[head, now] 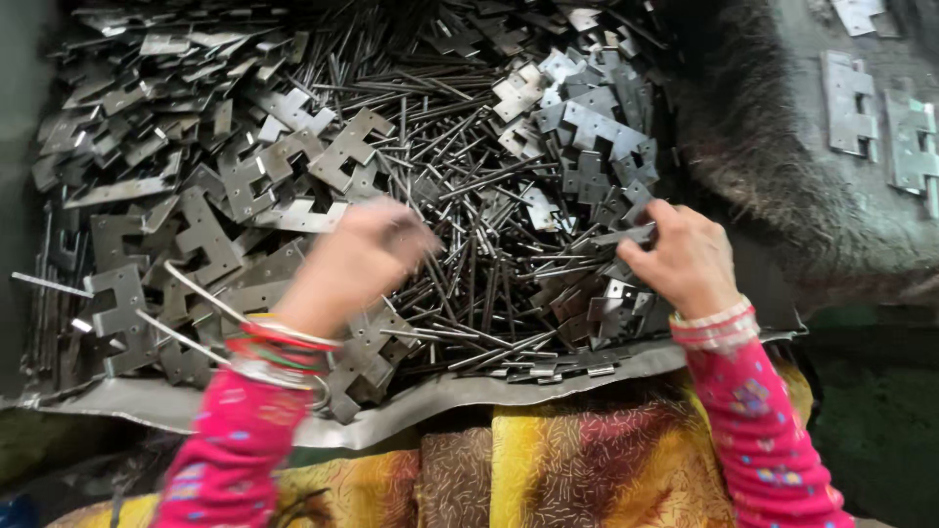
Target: The person inserts metal rods into L-shaped metal brackets and places the assembled units into a large metal bin. The task is performed by hand, repeatedly picking up brackets and rods from a pile and assembling them.
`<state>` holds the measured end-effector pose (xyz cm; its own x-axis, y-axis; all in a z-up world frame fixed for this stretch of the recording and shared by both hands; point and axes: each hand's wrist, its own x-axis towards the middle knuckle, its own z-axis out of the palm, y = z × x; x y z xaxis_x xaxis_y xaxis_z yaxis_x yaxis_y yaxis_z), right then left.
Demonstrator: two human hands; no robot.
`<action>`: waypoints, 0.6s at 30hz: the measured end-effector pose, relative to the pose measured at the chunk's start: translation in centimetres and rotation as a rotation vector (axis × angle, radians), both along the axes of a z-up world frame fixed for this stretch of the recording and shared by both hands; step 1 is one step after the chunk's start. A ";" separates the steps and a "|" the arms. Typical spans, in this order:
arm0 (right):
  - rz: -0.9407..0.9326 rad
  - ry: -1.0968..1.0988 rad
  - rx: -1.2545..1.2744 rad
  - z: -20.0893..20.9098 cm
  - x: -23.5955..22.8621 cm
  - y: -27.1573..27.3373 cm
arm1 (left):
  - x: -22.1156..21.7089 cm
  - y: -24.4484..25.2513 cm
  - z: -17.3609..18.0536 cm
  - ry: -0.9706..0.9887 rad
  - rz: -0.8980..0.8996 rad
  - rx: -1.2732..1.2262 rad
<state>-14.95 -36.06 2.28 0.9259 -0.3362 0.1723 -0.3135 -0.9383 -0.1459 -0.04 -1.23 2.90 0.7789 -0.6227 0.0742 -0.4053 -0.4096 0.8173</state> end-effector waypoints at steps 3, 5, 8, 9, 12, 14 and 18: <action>0.070 0.060 0.181 1.2 -1.6 1.6 | -4.0 -2.9 -3.0 -0.218 -0.251 0.192; 0.155 0.074 0.152 1.6 -2.3 2.2 | -6.5 -3.8 -4.6 -0.410 -0.332 0.301; 0.243 0.152 -0.041 1.1 -2.3 2.9 | -8.5 -4.5 -5.6 -0.584 -0.343 0.570; 0.266 0.186 -0.130 0.8 -2.1 3.0 | -8.3 -4.5 -5.3 -0.532 -0.367 0.558; 0.267 0.241 -0.042 -0.3 -2.0 3.3 | -5.9 -3.5 -3.3 -0.308 -0.394 0.475; 0.301 0.141 -0.070 -0.9 -2.2 3.2 | -3.2 -2.2 -1.3 -0.059 -0.364 0.346; 0.566 -0.046 -0.089 -1.6 -1.8 3.2 | 1.0 1.7 2.8 0.549 -0.385 -0.071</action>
<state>-16.76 -32.85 0.66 0.9482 0.2276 0.2215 0.2463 -0.9673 -0.0605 0.98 0.50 5.70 0.4388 -0.8716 -0.2184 -0.0298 -0.2571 0.9659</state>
